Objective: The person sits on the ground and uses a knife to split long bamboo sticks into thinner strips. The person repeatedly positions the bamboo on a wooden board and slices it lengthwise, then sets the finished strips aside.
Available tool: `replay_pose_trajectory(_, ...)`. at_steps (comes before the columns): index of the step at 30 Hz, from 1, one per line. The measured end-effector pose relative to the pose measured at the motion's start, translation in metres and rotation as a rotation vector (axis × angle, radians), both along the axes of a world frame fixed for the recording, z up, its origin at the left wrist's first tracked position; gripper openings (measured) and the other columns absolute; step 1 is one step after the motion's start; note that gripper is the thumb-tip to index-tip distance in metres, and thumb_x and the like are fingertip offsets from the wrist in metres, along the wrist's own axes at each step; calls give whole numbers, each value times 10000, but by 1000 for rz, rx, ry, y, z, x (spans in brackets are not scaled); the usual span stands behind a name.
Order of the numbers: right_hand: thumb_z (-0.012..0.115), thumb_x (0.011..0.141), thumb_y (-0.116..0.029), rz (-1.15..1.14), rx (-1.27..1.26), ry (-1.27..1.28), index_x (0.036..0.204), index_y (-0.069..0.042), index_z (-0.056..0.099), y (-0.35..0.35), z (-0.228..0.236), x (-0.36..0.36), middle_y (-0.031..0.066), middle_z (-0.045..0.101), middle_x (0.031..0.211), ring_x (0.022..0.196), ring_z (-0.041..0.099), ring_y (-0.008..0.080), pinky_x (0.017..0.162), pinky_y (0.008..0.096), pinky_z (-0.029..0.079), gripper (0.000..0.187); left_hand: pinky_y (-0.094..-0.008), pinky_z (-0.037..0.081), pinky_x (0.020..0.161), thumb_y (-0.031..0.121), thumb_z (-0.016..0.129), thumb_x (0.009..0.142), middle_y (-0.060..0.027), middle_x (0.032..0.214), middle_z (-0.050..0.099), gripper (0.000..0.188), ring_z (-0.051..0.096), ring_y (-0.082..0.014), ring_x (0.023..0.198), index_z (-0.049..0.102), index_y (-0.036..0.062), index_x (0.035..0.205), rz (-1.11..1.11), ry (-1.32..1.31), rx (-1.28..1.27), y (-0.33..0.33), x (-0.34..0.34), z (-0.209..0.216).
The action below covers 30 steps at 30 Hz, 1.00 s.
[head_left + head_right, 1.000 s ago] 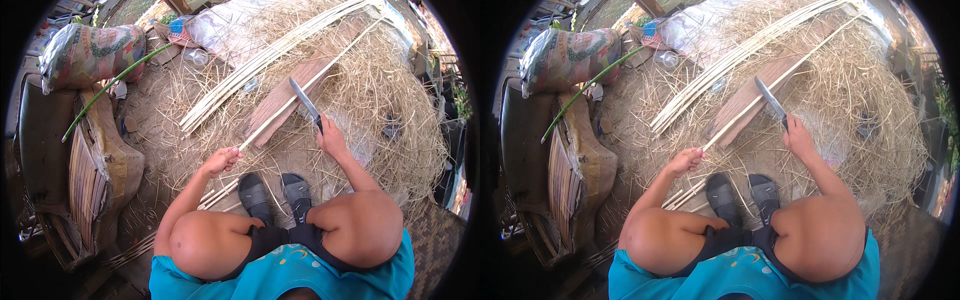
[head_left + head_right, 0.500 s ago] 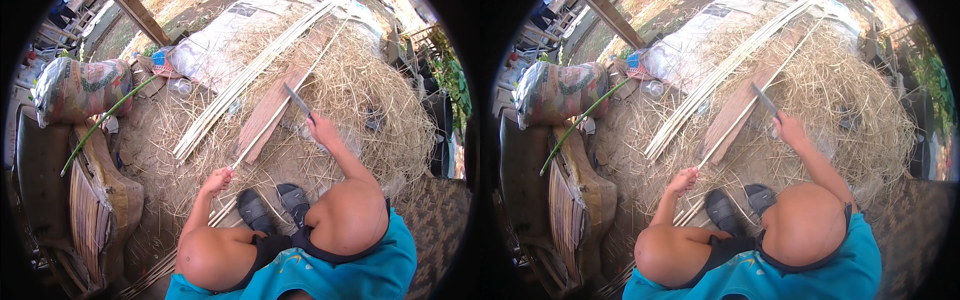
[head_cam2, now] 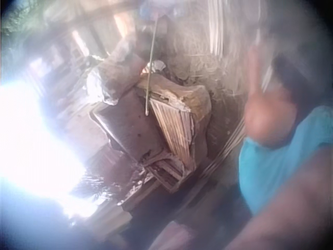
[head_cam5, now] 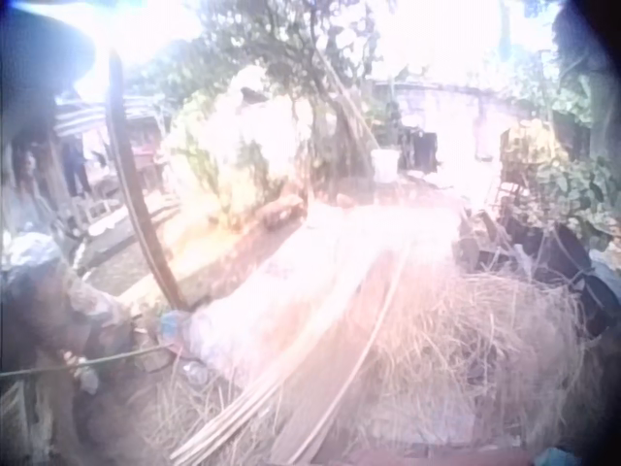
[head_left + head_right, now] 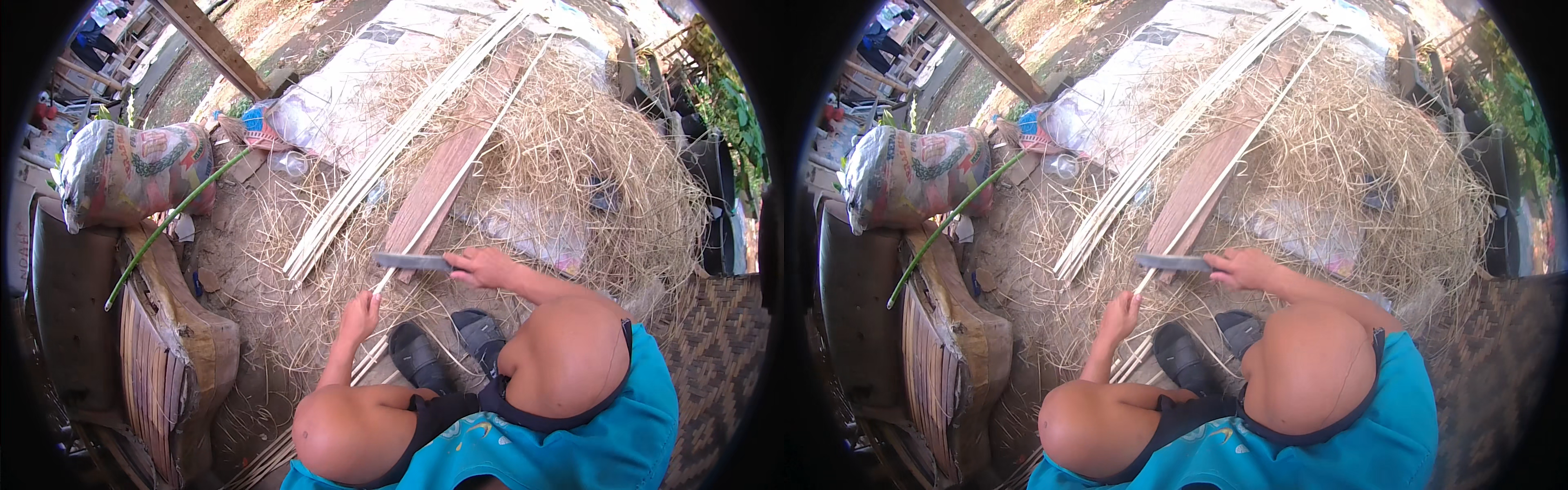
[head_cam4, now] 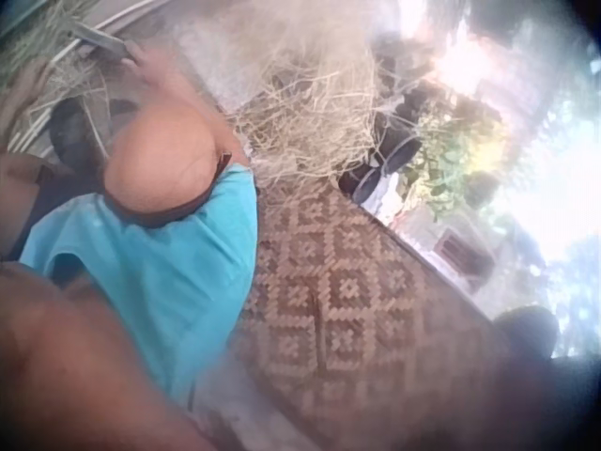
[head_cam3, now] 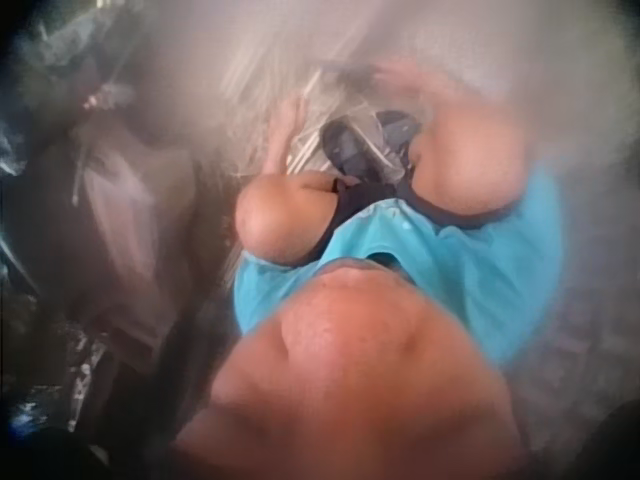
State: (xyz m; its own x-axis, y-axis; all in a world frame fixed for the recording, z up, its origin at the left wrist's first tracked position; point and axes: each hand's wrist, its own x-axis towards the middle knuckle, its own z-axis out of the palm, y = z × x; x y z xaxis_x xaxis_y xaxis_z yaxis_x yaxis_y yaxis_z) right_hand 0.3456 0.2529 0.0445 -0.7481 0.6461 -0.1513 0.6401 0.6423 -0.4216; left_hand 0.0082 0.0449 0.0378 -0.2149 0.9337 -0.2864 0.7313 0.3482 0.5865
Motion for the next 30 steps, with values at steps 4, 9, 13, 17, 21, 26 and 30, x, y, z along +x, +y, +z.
replay_pose_trajectory(4,460,1075,-355,-793,69,-109,1218,-66,577,129,21,110,158,682,773,700,693,317,650,461,576,343,-629,488,697,412,419,1074,-286,748,664,419,649,-506,717,570,39,961,-56,235,-68,-43,3,-9)
replay_pose_trajectory(9,488,1052,-373,-456,-14,129,1216,-100,555,44,3,24,216,671,790,793,694,422,736,541,556,326,-585,483,729,416,408,1079,-291,809,667,516,662,-481,780,621,-3,867,-29,-130,-161,1,4,-6)
replay_pose_trajectory(13,489,1047,-404,-313,-17,94,1314,-135,535,11,-19,6,229,665,864,788,689,417,724,536,564,381,-538,471,692,394,428,1079,-280,784,644,520,627,-487,760,650,-7,835,-10,42,12,8,4,-19)
replay_pose_trajectory(17,435,1074,-372,-854,-45,-59,1301,-80,541,136,6,101,208,690,842,765,697,397,696,541,556,384,-550,461,676,400,439,1072,-267,764,642,506,632,-483,752,641,-4,843,81,-85,-174,-39,-21,-53)
replay_pose_trajectory(21,458,1062,-379,-707,-94,38,1305,-77,539,99,-14,96,240,697,845,803,697,432,714,553,554,396,-527,474,677,426,457,1064,-250,743,659,487,641,-471,751,653,9,905,66,-72,-21,-17,19,-51)
replay_pose_trajectory(26,492,1037,-448,-38,-4,93,1368,-172,512,-35,-27,3,245,668,988,916,676,474,789,566,560,431,-619,510,640,358,426,1075,-297,732,653,348,651,-505,676,523,28,1018,-148,275,-88,10,24,-25)
replay_pose_trajectory(30,488,1053,-364,-737,-53,-45,1227,-108,555,125,-6,113,212,674,845,777,686,416,705,540,559,318,-615,517,671,370,412,1079,-302,766,665,385,658,-517,732,558,25,988,-136,318,-145,9,54,-14)
